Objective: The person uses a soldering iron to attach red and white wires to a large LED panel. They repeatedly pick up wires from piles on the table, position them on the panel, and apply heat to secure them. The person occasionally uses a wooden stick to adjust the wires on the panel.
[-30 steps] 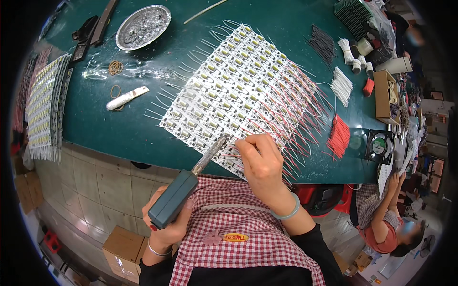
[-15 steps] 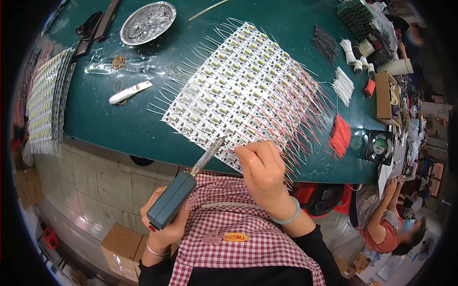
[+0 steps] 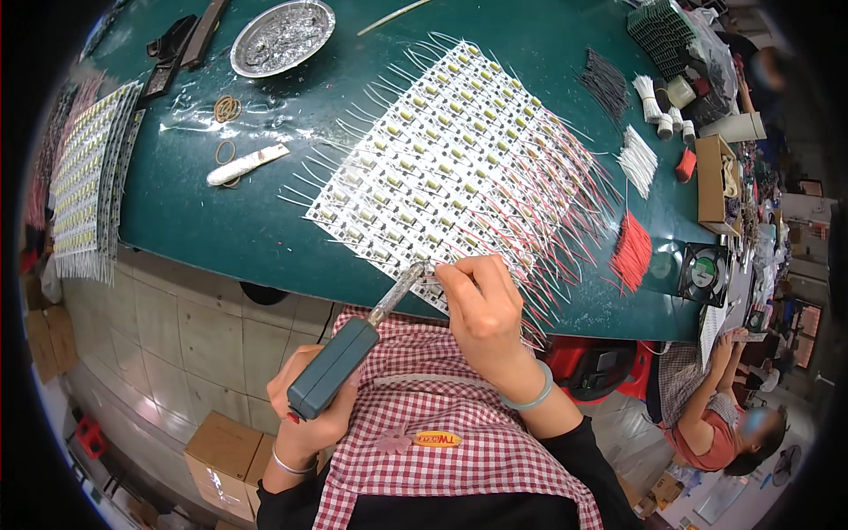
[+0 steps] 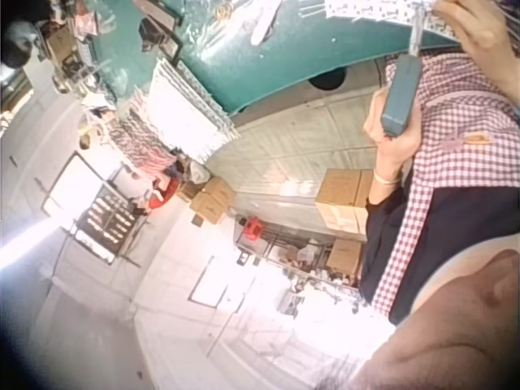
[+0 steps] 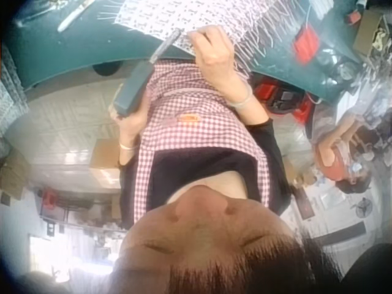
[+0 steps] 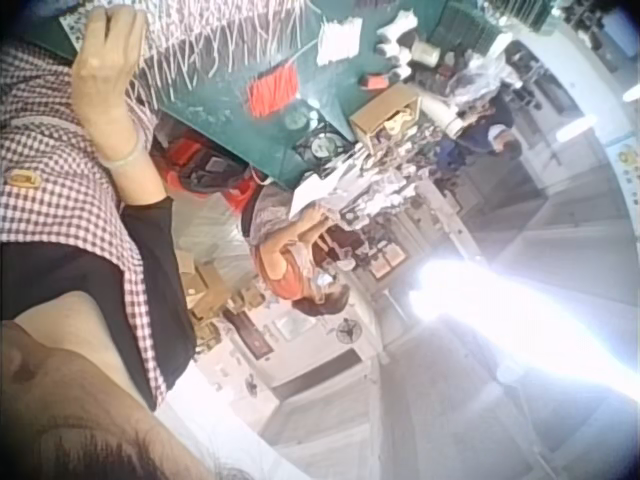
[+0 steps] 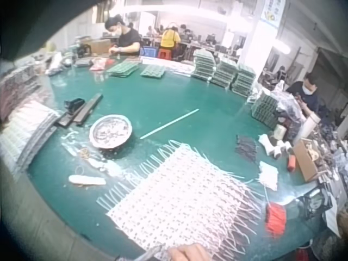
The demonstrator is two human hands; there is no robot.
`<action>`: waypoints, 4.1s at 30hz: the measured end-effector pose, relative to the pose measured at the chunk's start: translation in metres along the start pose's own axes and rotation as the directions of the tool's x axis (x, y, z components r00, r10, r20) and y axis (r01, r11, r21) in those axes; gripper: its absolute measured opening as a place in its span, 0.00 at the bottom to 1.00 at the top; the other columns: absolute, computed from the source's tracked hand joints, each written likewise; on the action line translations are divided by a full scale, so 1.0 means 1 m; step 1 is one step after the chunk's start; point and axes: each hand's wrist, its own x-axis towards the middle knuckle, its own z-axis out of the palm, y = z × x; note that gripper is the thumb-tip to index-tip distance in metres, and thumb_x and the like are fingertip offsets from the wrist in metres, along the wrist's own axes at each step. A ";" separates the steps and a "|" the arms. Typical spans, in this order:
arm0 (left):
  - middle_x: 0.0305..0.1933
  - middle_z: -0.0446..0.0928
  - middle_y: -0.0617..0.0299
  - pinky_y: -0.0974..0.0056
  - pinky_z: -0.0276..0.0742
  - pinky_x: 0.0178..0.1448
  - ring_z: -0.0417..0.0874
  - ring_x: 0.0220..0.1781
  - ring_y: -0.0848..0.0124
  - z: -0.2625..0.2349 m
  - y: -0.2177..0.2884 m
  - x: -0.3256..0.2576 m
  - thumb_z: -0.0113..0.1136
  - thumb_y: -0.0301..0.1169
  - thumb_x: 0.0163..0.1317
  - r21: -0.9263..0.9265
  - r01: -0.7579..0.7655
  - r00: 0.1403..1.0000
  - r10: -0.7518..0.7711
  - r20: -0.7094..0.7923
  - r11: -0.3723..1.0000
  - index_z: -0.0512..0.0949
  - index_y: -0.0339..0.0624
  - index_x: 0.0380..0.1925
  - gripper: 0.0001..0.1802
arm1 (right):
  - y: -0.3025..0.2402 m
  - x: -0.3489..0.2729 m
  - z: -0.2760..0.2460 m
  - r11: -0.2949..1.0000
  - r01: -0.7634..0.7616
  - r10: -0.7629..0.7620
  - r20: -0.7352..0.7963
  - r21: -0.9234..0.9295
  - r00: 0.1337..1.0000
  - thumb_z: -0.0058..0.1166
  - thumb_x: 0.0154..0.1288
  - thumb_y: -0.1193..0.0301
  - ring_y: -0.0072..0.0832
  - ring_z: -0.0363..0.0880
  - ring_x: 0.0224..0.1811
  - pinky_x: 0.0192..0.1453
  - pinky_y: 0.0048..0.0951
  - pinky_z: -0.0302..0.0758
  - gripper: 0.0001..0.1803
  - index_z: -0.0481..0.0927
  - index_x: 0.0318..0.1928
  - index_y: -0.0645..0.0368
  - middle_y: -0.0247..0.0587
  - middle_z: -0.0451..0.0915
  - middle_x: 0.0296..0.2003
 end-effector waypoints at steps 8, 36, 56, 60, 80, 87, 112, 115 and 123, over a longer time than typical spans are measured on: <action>0.38 0.83 0.52 0.65 0.80 0.40 0.84 0.35 0.64 0.001 -0.003 -0.003 0.72 0.22 0.50 0.022 0.002 1.000 -0.002 -0.009 1.000 0.82 0.31 0.40 0.15 | 0.000 -0.001 0.002 1.000 0.014 -0.014 -0.003 -0.018 1.000 0.59 0.51 0.85 0.37 0.75 0.34 0.35 0.34 0.75 0.14 0.82 0.41 0.66 0.42 0.75 0.34; 0.38 0.83 0.49 0.63 0.82 0.40 0.87 0.36 0.58 -0.007 -0.003 -0.019 0.69 0.18 0.49 -0.050 0.077 0.996 -0.079 -0.039 0.996 0.82 0.28 0.36 0.12 | -0.012 -0.008 0.004 0.998 0.033 -0.034 0.008 0.062 0.999 0.60 0.50 0.84 0.37 0.75 0.34 0.36 0.35 0.74 0.13 0.82 0.40 0.65 0.41 0.76 0.33; 0.31 0.80 0.52 0.64 0.77 0.32 0.83 0.28 0.61 -0.004 -0.003 -0.014 0.69 0.19 0.47 0.022 -0.010 0.997 0.011 -0.082 1.000 0.82 0.30 0.31 0.10 | -0.014 -0.011 0.007 0.999 0.051 -0.051 0.014 0.014 0.999 0.58 0.49 0.86 0.37 0.74 0.34 0.35 0.34 0.74 0.15 0.81 0.41 0.68 0.43 0.75 0.33; 0.32 0.81 0.52 0.65 0.77 0.31 0.83 0.28 0.62 -0.003 -0.007 -0.017 0.70 0.20 0.48 -0.067 0.061 0.995 -0.067 -0.078 0.996 0.82 0.30 0.32 0.10 | -0.013 -0.012 0.008 0.999 0.051 -0.051 0.011 0.014 0.999 0.58 0.49 0.86 0.37 0.74 0.34 0.35 0.35 0.74 0.15 0.81 0.41 0.68 0.43 0.75 0.33; 0.34 0.82 0.51 0.65 0.78 0.35 0.84 0.31 0.63 -0.003 -0.007 -0.018 0.69 0.18 0.48 -0.083 0.069 0.996 -0.074 -0.055 0.994 0.83 0.30 0.34 0.11 | -0.015 -0.012 0.008 0.999 0.035 -0.035 0.006 0.008 0.999 0.57 0.50 0.86 0.38 0.74 0.34 0.36 0.35 0.74 0.14 0.80 0.40 0.67 0.43 0.74 0.33; 0.31 0.81 0.53 0.65 0.77 0.34 0.83 0.28 0.63 -0.004 -0.009 -0.018 0.68 0.19 0.48 -0.061 0.056 0.995 -0.061 -0.073 0.997 0.82 0.29 0.32 0.09 | -0.015 -0.012 0.008 0.999 0.038 -0.038 0.015 0.010 0.999 0.56 0.50 0.86 0.38 0.74 0.35 0.36 0.35 0.74 0.14 0.80 0.40 0.67 0.43 0.74 0.34; 0.36 0.83 0.59 0.68 0.74 0.35 0.80 0.32 0.75 -0.048 -0.035 0.180 0.73 0.25 0.56 0.053 -0.033 0.764 0.060 -0.643 0.998 0.81 0.28 0.40 0.14 | -0.022 -0.006 -0.007 0.991 -0.005 0.005 0.001 0.131 1.000 0.58 0.52 0.84 0.42 0.75 0.33 0.38 0.39 0.74 0.11 0.80 0.38 0.64 0.45 0.76 0.32; 0.36 0.84 0.58 0.68 0.76 0.35 0.81 0.31 0.74 -0.031 -0.044 0.190 0.72 0.23 0.56 -0.089 -0.050 0.731 -0.024 -0.682 0.995 0.81 0.26 0.38 0.13 | -0.010 0.005 -0.036 0.973 -0.057 0.067 -0.039 0.222 0.997 0.59 0.53 0.84 0.43 0.75 0.33 0.38 0.40 0.74 0.09 0.81 0.37 0.64 0.45 0.76 0.30; 0.28 0.77 0.62 0.73 0.61 0.23 0.70 0.21 0.78 -0.009 -0.005 0.161 0.67 0.19 0.57 -0.357 0.004 0.779 -0.227 -0.585 0.934 0.81 0.29 0.39 0.09 | 0.155 0.070 -0.141 0.972 -0.226 0.194 -0.303 -0.072 0.933 0.61 0.58 0.81 0.43 0.78 0.36 0.41 0.39 0.74 0.03 0.82 0.34 0.63 0.45 0.78 0.31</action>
